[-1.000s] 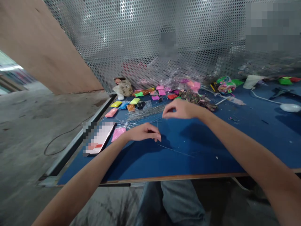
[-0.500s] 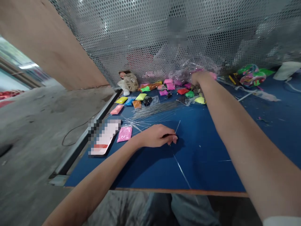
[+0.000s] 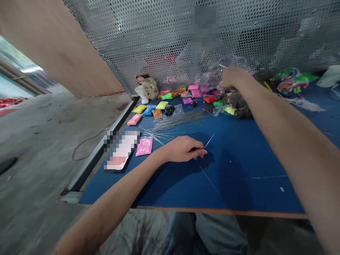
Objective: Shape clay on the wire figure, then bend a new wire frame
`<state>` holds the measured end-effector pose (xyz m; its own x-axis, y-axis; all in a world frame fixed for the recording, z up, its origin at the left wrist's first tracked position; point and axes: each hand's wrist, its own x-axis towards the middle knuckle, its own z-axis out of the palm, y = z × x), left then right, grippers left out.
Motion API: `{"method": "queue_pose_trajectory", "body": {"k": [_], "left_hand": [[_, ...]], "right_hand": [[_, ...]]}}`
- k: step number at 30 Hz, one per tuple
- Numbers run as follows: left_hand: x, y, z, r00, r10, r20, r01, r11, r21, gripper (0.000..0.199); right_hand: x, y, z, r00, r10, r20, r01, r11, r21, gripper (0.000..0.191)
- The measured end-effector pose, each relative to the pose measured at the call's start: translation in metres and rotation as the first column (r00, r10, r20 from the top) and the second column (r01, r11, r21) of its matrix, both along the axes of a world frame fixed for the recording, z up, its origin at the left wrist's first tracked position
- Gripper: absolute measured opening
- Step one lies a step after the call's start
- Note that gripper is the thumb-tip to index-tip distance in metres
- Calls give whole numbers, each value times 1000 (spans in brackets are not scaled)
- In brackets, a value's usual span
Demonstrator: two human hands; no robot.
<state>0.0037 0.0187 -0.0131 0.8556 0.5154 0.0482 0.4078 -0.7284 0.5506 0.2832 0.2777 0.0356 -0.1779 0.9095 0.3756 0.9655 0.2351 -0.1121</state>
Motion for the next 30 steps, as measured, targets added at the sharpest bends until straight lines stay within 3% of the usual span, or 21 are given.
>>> {"method": "queue_pose_trajectory", "body": {"k": [3,6,8,11,14,16,19,30], "left_hand": [[1,-1,-1,999,24,-25,-22,997,74,39],[2,-2,-4,986,144,-82,-126,972,196,43],[1,-2,-5,960,262,-96,-231,940,249,41],[-2,0,-3,916,401,-22,-386,895,224,42],[-5,0,4,909,401,117,-412,905,108,47],[-6,-3,9,922,334,194,-342,940,6,55],[-4,-9,13,945,249,211,-232,967,-104,58],[2,-14,13,969,159,188,-127,977,-174,47]], "right_hand": [[-4,-42,18,993,25,114,-16,997,-76,41],[-17,-109,20,971,237,22,-238,970,49,30],[-28,-157,11,932,359,-42,-354,930,94,21],[-43,-218,-11,829,556,-54,-543,824,161,11],[-53,-257,-30,739,674,1,-658,721,218,9],[-56,-269,-38,695,719,23,-701,670,245,9],[-58,-272,-42,670,742,12,-720,646,253,9],[-50,-272,-46,575,813,95,-793,525,308,11]]}}
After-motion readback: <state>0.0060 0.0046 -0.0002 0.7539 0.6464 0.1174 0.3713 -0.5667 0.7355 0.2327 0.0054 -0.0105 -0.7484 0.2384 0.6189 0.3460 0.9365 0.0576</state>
